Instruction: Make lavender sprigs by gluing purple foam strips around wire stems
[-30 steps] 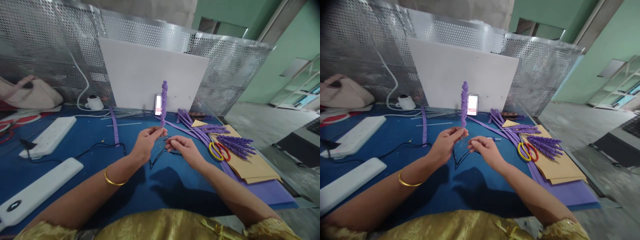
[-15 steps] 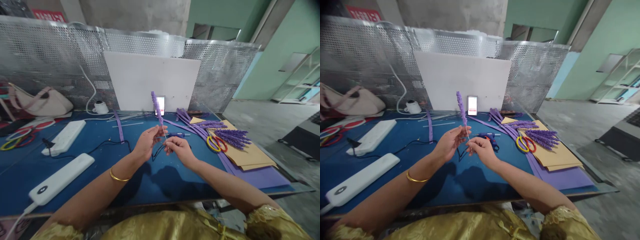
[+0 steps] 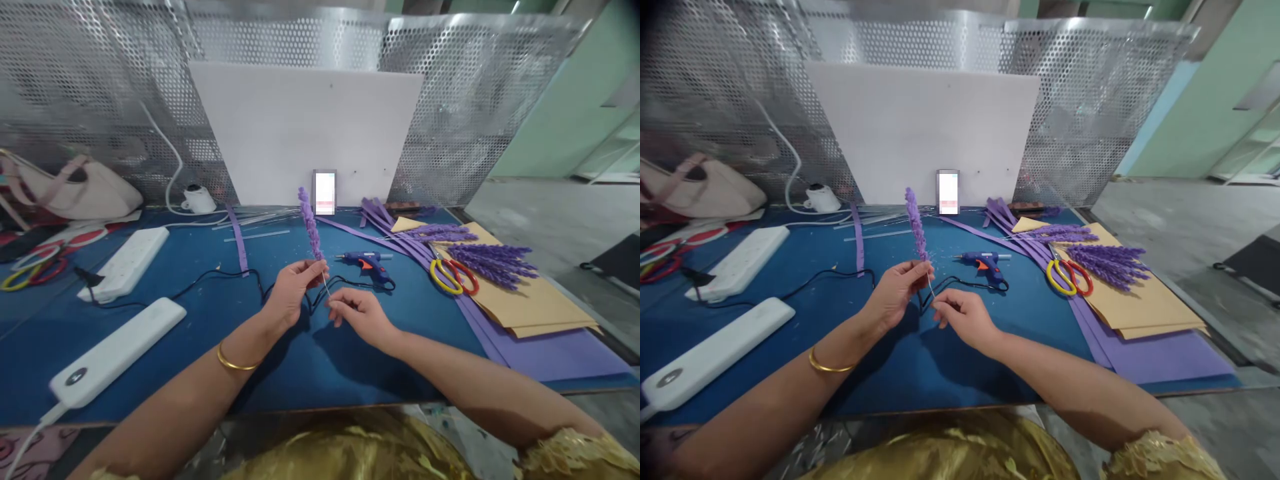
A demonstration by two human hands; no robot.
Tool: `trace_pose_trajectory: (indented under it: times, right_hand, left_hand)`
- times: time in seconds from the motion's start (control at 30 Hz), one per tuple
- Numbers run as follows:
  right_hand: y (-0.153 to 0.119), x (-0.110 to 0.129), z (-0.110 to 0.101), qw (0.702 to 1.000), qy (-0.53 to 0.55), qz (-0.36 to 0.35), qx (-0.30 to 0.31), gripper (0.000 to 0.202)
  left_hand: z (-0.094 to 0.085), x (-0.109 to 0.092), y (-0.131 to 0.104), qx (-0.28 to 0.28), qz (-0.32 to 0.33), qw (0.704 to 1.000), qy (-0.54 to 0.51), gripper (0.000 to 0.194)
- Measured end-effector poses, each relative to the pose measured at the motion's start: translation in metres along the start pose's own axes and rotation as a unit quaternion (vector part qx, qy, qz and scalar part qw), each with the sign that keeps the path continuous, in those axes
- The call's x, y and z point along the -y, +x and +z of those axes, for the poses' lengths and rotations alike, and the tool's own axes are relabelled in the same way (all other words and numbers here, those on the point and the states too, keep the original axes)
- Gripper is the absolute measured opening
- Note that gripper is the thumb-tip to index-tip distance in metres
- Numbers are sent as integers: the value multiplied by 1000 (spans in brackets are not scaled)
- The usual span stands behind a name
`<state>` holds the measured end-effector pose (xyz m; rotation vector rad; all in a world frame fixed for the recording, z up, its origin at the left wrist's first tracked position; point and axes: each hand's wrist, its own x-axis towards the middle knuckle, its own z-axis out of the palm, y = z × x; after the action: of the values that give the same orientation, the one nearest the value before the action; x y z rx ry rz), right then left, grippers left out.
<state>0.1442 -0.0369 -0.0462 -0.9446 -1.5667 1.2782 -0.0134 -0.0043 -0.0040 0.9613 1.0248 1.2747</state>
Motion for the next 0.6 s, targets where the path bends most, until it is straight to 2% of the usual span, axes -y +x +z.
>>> trace_pose_trajectory:
  times: [0.2,0.33,0.6]
  right_hand:
    - [-4,3,0,1000,-8,-10,-6,16]
    - [-4,6,-3,1000,-1,-6,-14,18]
    - [-3,5,-2,999,5,33,-3,20]
  left_hand:
    - [4,4,-6,31,-10,999,-1,28]
    - [1,2,-3,49,-32,998,-26,35]
    - [1,0,0,40,-13,999,11,29]
